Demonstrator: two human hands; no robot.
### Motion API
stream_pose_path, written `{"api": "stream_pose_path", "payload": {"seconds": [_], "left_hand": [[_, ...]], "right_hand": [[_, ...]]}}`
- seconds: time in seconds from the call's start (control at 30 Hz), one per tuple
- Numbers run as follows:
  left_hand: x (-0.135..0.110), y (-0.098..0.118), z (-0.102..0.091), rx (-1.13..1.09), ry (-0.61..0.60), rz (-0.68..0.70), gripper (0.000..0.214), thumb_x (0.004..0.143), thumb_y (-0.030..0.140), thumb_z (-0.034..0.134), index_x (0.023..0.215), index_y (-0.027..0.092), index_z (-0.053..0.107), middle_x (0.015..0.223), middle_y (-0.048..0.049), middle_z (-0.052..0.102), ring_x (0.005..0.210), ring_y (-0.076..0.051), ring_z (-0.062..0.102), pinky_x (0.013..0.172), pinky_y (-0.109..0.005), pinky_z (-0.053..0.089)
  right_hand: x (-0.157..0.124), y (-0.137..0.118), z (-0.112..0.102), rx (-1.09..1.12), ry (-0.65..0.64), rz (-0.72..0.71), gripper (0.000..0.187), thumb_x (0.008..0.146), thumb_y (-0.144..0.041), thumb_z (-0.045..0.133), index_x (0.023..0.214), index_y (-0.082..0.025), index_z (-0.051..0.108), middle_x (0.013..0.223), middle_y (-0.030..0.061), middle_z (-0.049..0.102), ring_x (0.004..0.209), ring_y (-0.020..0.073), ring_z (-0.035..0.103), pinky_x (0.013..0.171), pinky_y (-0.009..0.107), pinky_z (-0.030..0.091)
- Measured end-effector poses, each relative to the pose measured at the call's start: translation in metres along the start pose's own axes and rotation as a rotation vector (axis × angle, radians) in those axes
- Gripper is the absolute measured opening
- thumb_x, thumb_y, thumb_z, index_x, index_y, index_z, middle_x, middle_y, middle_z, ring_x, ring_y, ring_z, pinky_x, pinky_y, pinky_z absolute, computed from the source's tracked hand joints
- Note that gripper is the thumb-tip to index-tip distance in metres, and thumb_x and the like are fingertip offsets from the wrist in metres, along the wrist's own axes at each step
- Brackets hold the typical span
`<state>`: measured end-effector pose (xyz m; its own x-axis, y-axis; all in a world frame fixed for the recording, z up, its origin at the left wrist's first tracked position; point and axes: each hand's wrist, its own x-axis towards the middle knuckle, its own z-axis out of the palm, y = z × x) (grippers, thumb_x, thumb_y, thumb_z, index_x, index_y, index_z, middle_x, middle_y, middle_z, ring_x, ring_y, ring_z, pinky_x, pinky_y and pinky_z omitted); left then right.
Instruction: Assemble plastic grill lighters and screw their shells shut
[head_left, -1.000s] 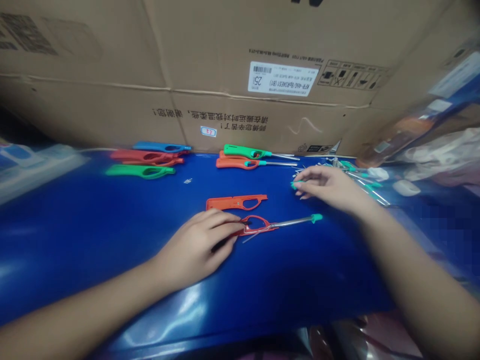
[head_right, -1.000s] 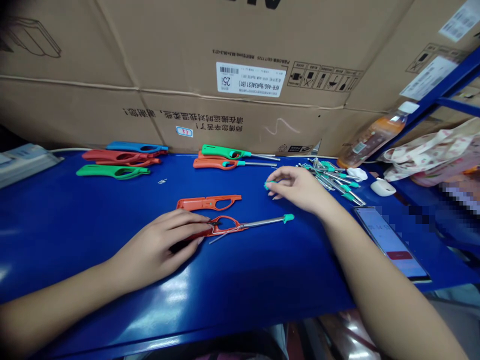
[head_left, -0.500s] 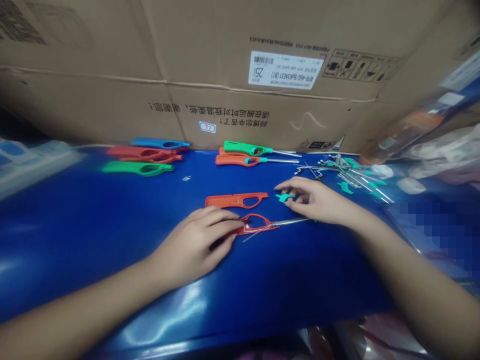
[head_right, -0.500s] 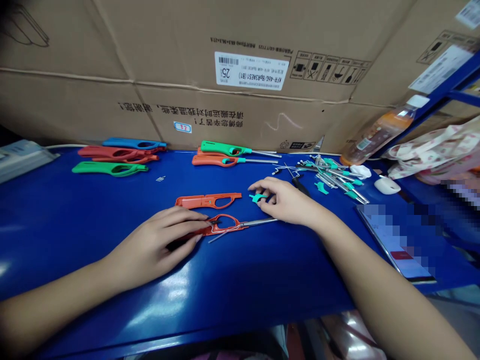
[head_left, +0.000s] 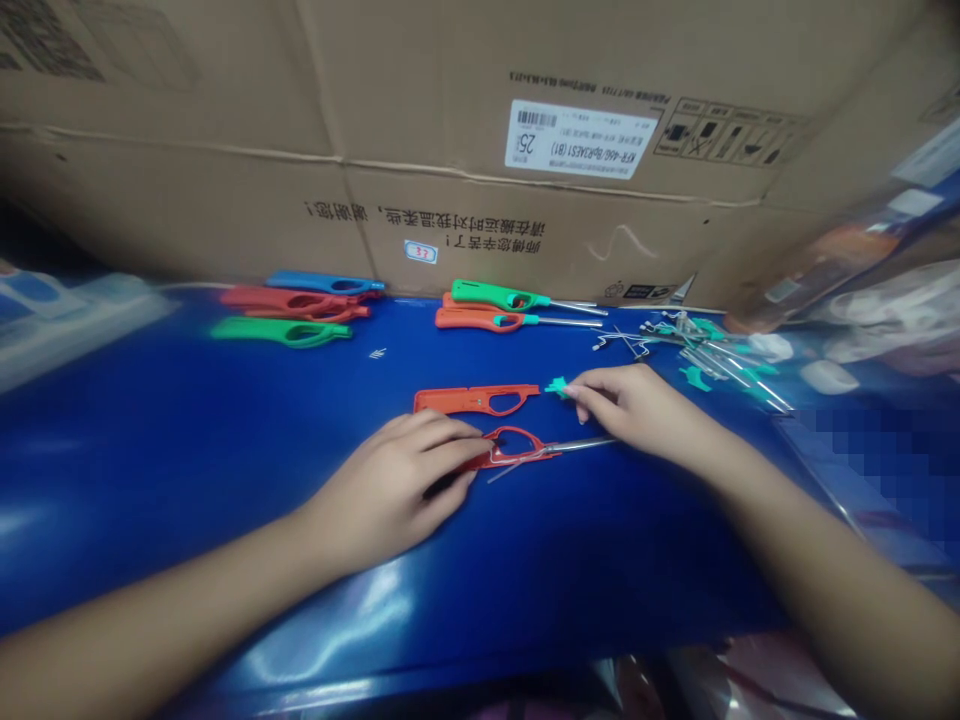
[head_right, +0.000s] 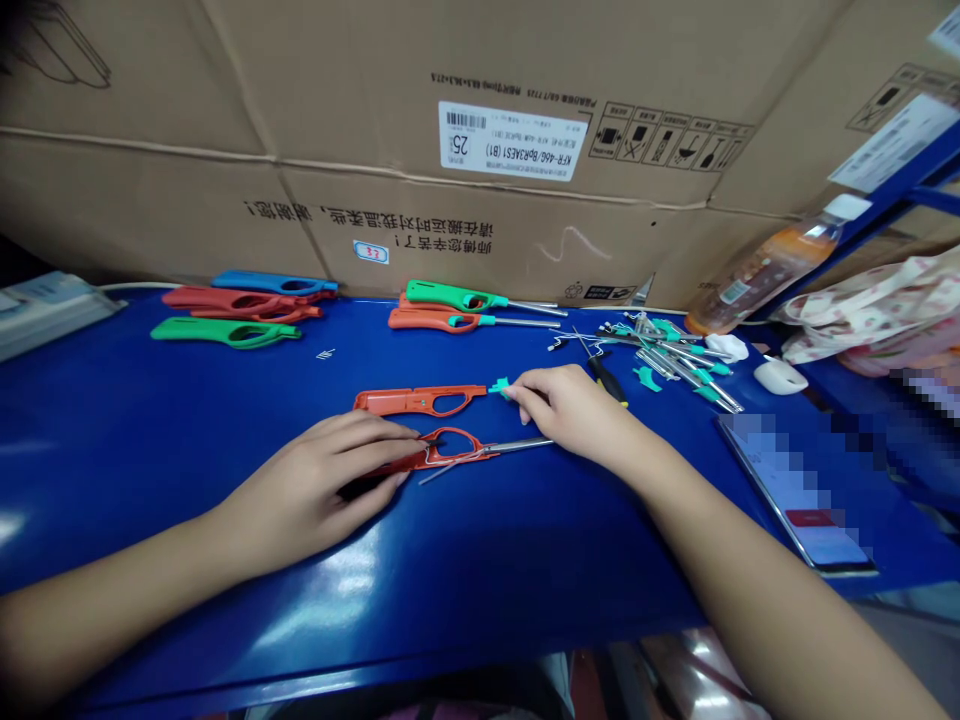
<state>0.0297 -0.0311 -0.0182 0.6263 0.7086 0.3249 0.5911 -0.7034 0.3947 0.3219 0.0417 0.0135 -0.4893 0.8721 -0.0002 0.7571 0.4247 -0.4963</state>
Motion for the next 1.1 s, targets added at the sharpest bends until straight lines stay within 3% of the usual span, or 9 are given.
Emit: {"api": "stream_pose_path", "payload": {"seconds": [0.1,0.37,0.5,0.63,0.87,0.97,1.1], "left_hand": [[-0.001,-0.001,0.001,0.004,0.019,-0.013,0.038,0.097,0.02,0.056,0.135,0.025,0.059,0.126,-0.0056,0.069,0.116,-0.022,0.063,0.1,-0.041,0.049],[0.0,-0.004,0.002,-0.055,0.038,-0.063,0.036,0.097,0.024,0.06,0.133,0.024,0.06,0.123,-0.007,0.07,0.113,-0.023,0.063,0.098,-0.041,0.049],[0.0,-0.004,0.003,-0.105,0.029,-0.091,0.035,0.097,0.023,0.06,0.132,0.024,0.06,0.121,-0.0072,0.069,0.113,-0.023,0.061,0.099,-0.042,0.049],[0.0,-0.001,0.002,-0.115,-0.012,-0.126,0.034,0.098,0.023,0.057,0.132,0.024,0.059,0.123,-0.0081,0.066,0.115,-0.025,0.059,0.103,-0.046,0.047],[0.0,0.005,-0.001,-0.094,-0.103,-0.186,0.03,0.097,0.022,0.054,0.127,0.023,0.055,0.124,-0.0093,0.061,0.117,-0.027,0.056,0.103,-0.05,0.046],[0.001,0.006,0.0,-0.09,-0.105,-0.191,0.028,0.097,0.022,0.053,0.126,0.023,0.056,0.123,-0.009,0.061,0.115,-0.027,0.056,0.101,-0.05,0.046],[0.002,0.007,0.001,-0.096,-0.108,-0.196,0.027,0.098,0.022,0.053,0.125,0.023,0.056,0.123,-0.0091,0.06,0.113,-0.027,0.056,0.097,-0.048,0.047]], "right_hand": [[0.001,0.001,0.001,-0.064,-0.019,-0.028,0.036,0.099,-0.041,0.05,0.073,-0.02,0.065,0.067,0.0023,0.068,0.058,0.0147,0.057,0.06,0.028,0.04],[0.0,0.018,-0.004,-0.146,-0.076,-0.232,0.018,0.097,-0.027,0.051,0.094,-0.019,0.068,0.097,0.0074,0.072,0.086,0.0196,0.065,0.077,0.032,0.047],[0.0,0.017,-0.001,-0.208,-0.073,-0.19,0.011,0.095,-0.028,0.056,0.096,-0.02,0.064,0.094,0.0052,0.066,0.078,0.0172,0.059,0.068,0.03,0.044],[0.0,0.015,0.002,-0.23,-0.087,-0.196,0.011,0.098,-0.028,0.053,0.093,-0.02,0.058,0.095,0.0054,0.063,0.079,0.0171,0.057,0.069,0.03,0.043],[-0.011,-0.01,0.004,-0.093,-0.15,-0.303,0.01,0.101,-0.029,0.051,0.098,-0.022,0.057,0.095,0.0032,0.062,0.083,0.0165,0.056,0.073,0.029,0.042],[-0.015,-0.023,0.011,-0.122,-0.207,-0.365,0.01,0.103,-0.026,0.047,0.101,-0.022,0.055,0.097,0.0031,0.061,0.083,0.016,0.056,0.072,0.029,0.042],[-0.014,-0.03,0.019,-0.187,-0.182,-0.408,0.015,0.104,-0.029,0.044,0.097,-0.021,0.054,0.095,0.0035,0.06,0.082,0.0162,0.056,0.07,0.029,0.041]]}}
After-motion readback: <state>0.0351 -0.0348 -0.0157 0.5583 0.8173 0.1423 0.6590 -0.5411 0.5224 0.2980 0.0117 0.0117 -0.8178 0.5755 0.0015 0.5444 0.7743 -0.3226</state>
